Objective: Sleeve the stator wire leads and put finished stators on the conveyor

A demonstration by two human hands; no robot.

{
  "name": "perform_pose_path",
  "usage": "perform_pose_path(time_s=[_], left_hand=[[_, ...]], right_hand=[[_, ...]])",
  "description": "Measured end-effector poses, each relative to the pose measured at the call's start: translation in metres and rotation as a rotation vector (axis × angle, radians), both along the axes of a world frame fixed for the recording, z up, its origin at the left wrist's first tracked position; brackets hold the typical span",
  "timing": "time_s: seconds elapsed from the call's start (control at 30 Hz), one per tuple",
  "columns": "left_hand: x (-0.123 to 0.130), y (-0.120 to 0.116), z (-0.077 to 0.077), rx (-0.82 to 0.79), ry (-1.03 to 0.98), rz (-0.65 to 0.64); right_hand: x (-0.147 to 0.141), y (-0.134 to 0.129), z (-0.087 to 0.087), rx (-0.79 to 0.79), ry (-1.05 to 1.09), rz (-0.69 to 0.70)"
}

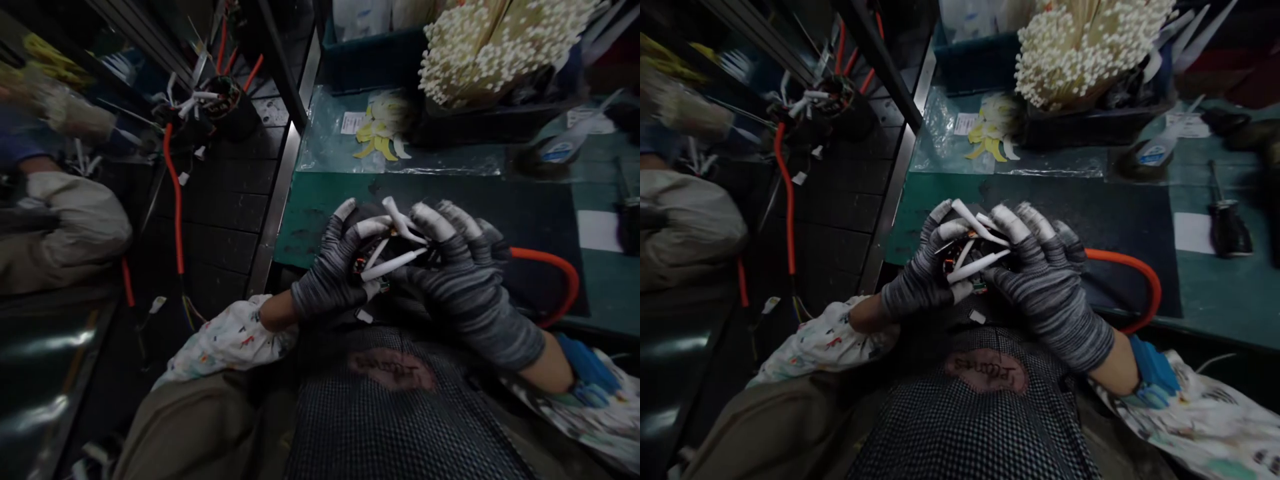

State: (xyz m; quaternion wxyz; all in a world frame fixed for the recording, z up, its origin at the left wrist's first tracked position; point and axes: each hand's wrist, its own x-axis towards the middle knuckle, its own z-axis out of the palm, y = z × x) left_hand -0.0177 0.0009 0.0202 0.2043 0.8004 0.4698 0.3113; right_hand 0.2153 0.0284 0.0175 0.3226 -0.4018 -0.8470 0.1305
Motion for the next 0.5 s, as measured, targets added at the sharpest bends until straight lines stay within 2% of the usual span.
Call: perform_pose_path(time_s=[0.17,0.3,0.4,0.5], left_hand=[[0.009,0.0,0.011,-0.048,0.066,-0.003],[0.006,0.003,0.014,-0.049,0.037,-0.05],[0.005,0.0,0.008,-0.03,-0.051,-0.067],[0.013,-0.012,-0.008,-0.001,-0.201,0.041]], right_hand=[[0.01,0.012,-0.022,-0.063,0.108,0.045],[0.014,0.009,-0.029,-0.068,0.116,-0.004],[0.011,0.002,-0.027,0.003,0.054,-0.039],[0.004,-0.004,-0.021,0.06,-0.022,-0.044]])
